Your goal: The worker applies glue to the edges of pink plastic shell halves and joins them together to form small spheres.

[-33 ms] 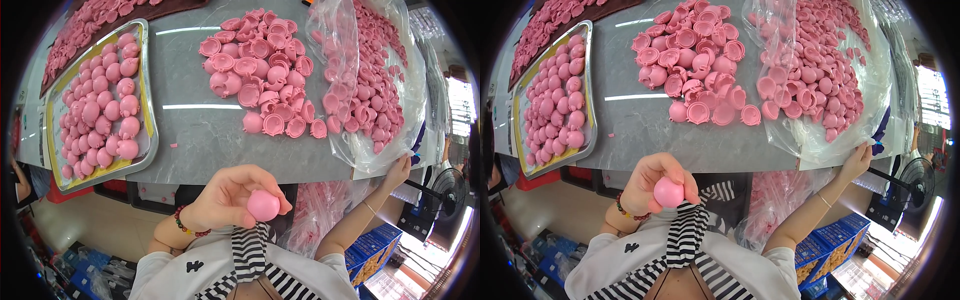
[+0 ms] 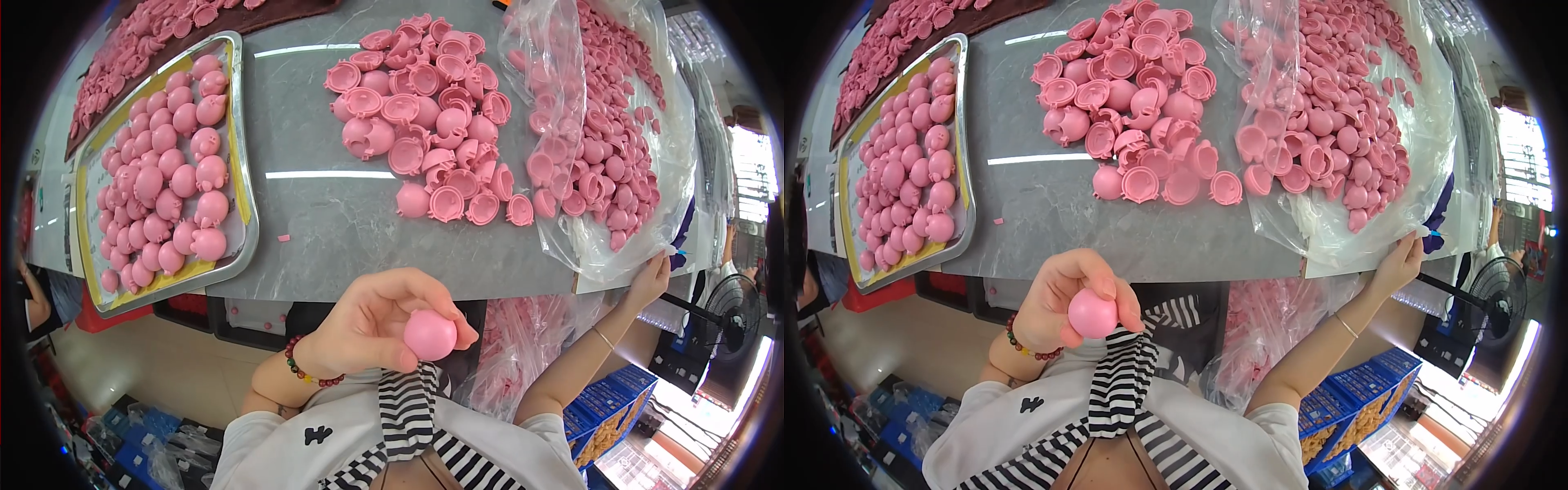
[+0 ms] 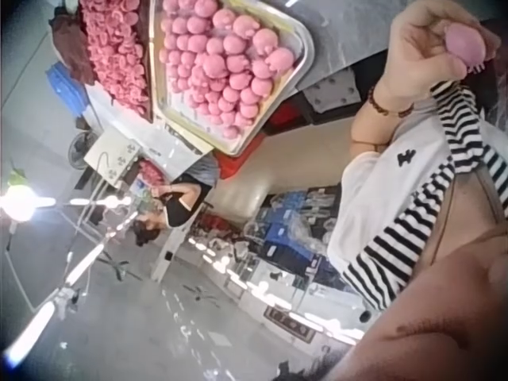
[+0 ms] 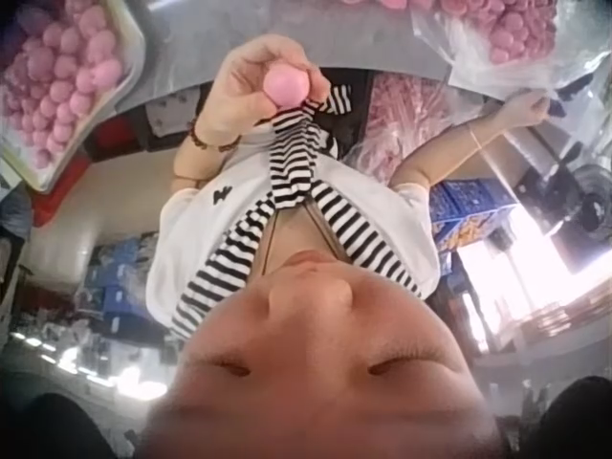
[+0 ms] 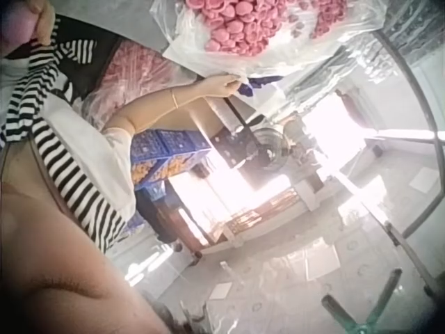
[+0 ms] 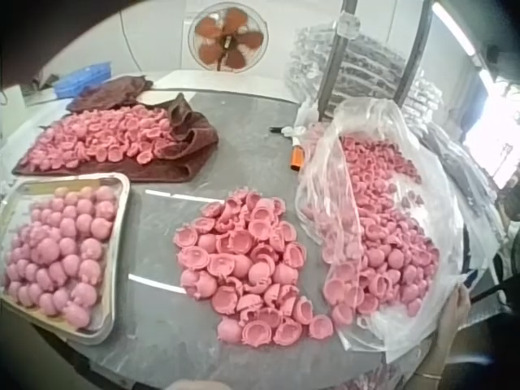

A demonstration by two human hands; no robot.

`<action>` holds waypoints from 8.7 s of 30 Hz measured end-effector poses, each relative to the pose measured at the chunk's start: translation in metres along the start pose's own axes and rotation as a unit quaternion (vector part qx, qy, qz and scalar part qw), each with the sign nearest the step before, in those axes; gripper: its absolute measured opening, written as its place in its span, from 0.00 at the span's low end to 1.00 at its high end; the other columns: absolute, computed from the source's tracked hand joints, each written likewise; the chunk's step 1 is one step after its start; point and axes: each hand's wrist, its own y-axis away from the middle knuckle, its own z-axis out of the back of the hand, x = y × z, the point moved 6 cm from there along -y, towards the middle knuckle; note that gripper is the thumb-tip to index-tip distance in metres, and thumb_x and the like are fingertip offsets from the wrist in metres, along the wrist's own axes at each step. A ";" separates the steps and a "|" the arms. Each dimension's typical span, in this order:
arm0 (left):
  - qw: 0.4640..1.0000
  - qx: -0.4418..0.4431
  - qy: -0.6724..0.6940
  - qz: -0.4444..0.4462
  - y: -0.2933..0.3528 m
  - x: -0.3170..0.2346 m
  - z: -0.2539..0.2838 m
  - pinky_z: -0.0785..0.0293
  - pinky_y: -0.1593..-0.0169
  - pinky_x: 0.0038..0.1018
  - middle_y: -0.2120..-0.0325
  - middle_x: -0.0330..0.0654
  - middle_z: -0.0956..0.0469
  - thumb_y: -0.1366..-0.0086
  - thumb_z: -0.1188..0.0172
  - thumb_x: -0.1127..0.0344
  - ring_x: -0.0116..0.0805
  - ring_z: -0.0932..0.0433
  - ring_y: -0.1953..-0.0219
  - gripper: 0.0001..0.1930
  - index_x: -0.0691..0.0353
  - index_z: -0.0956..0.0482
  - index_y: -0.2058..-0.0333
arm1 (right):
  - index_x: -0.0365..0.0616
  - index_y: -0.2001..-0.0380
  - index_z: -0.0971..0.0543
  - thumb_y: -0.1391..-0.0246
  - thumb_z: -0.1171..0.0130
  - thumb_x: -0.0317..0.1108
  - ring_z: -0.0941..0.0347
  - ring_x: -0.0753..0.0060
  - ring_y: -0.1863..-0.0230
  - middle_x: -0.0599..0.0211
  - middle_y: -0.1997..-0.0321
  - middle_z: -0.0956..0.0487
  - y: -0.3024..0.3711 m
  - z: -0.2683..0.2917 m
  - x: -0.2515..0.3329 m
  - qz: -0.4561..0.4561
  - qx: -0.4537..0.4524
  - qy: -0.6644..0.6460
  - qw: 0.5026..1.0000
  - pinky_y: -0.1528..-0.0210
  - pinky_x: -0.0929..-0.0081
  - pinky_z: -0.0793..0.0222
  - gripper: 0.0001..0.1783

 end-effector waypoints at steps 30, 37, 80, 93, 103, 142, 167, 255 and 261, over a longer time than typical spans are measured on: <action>0.987 -0.120 -0.101 0.036 0.002 0.013 0.003 0.29 0.60 0.28 0.65 0.54 0.27 0.52 0.35 0.59 0.36 0.25 0.66 0.24 0.62 0.36 0.61 | 0.44 0.76 0.23 0.67 0.39 0.23 0.44 0.71 0.83 0.75 0.87 0.37 0.137 -0.063 0.178 0.306 0.080 0.172 0.933 0.72 0.77 0.45 0.09; 0.988 -0.116 -0.092 0.040 0.001 0.013 0.004 0.29 0.58 0.29 0.63 0.55 0.27 0.52 0.35 0.60 0.37 0.25 0.64 0.24 0.62 0.36 0.60 | 0.44 0.77 0.24 0.62 0.41 0.24 0.32 0.72 0.75 0.70 0.80 0.27 0.132 -0.076 0.194 0.290 0.047 0.063 0.954 0.67 0.82 0.42 0.05; 0.986 -0.096 -0.124 -0.054 0.007 0.021 0.000 0.31 0.53 0.29 0.59 0.56 0.29 0.52 0.40 0.80 0.37 0.28 0.56 0.20 0.71 0.34 0.58 | 0.39 0.70 0.22 0.78 0.35 0.23 0.35 0.75 0.78 0.71 0.73 0.33 0.229 -0.066 0.259 0.385 0.319 -0.226 0.836 0.81 0.82 0.38 0.21; 0.993 -0.057 -0.075 -0.069 0.002 0.009 0.001 0.35 0.48 0.33 0.58 0.57 0.30 0.49 0.39 0.72 0.43 0.31 0.52 0.23 0.70 0.37 0.55 | 0.50 0.79 0.19 0.71 0.37 0.31 0.38 0.63 0.60 0.62 0.61 0.29 0.167 -0.057 0.212 0.284 0.143 0.174 0.932 0.58 0.67 0.44 0.08; 0.934 -0.061 -0.318 -0.149 0.018 -0.035 -0.014 0.33 0.54 0.32 0.63 0.55 0.26 0.56 0.36 0.76 0.42 0.27 0.58 0.22 0.72 0.31 0.60 | 0.49 0.69 0.21 0.65 0.42 0.28 0.35 0.65 0.56 0.67 0.56 0.29 0.138 -0.084 0.193 0.356 0.134 0.303 0.874 0.53 0.66 0.46 0.14; 0.446 -0.154 -0.872 -0.128 -0.009 -0.059 -0.022 0.34 0.63 0.27 0.65 0.43 0.27 0.52 0.46 0.79 0.40 0.32 0.67 0.14 0.64 0.26 0.63 | 0.33 0.72 0.24 0.54 0.45 0.33 0.32 0.71 0.67 0.61 0.69 0.25 0.006 -0.005 0.037 0.159 0.007 0.072 0.985 0.59 0.77 0.39 0.12; 0.970 -0.109 -0.214 -0.044 0.006 0.000 -0.008 0.34 0.51 0.27 0.52 0.55 0.35 0.44 0.54 0.82 0.34 0.31 0.52 0.18 0.73 0.37 0.53 | 0.33 0.55 0.38 0.52 0.47 0.38 0.34 0.78 0.73 0.62 0.70 0.30 0.239 -0.100 0.218 -0.069 0.419 -0.463 0.778 0.71 0.84 0.39 0.25; 0.954 -0.071 -0.281 -0.078 0.003 -0.001 -0.012 0.34 0.50 0.32 0.57 0.57 0.31 0.52 0.41 0.81 0.40 0.31 0.53 0.22 0.72 0.35 0.57 | 0.40 0.69 0.25 0.62 0.42 0.22 0.32 0.68 0.69 0.65 0.74 0.25 0.092 -0.083 0.186 0.284 0.208 0.085 0.932 0.66 0.78 0.38 0.12; 0.958 -0.078 -0.270 -0.066 0.008 -0.002 -0.009 0.35 0.48 0.32 0.56 0.57 0.32 0.52 0.41 0.81 0.40 0.32 0.51 0.22 0.72 0.35 0.56 | 0.39 0.65 0.26 0.60 0.42 0.23 0.34 0.80 0.74 0.69 0.75 0.26 0.091 -0.086 0.180 0.141 0.201 0.022 0.969 0.70 0.82 0.37 0.14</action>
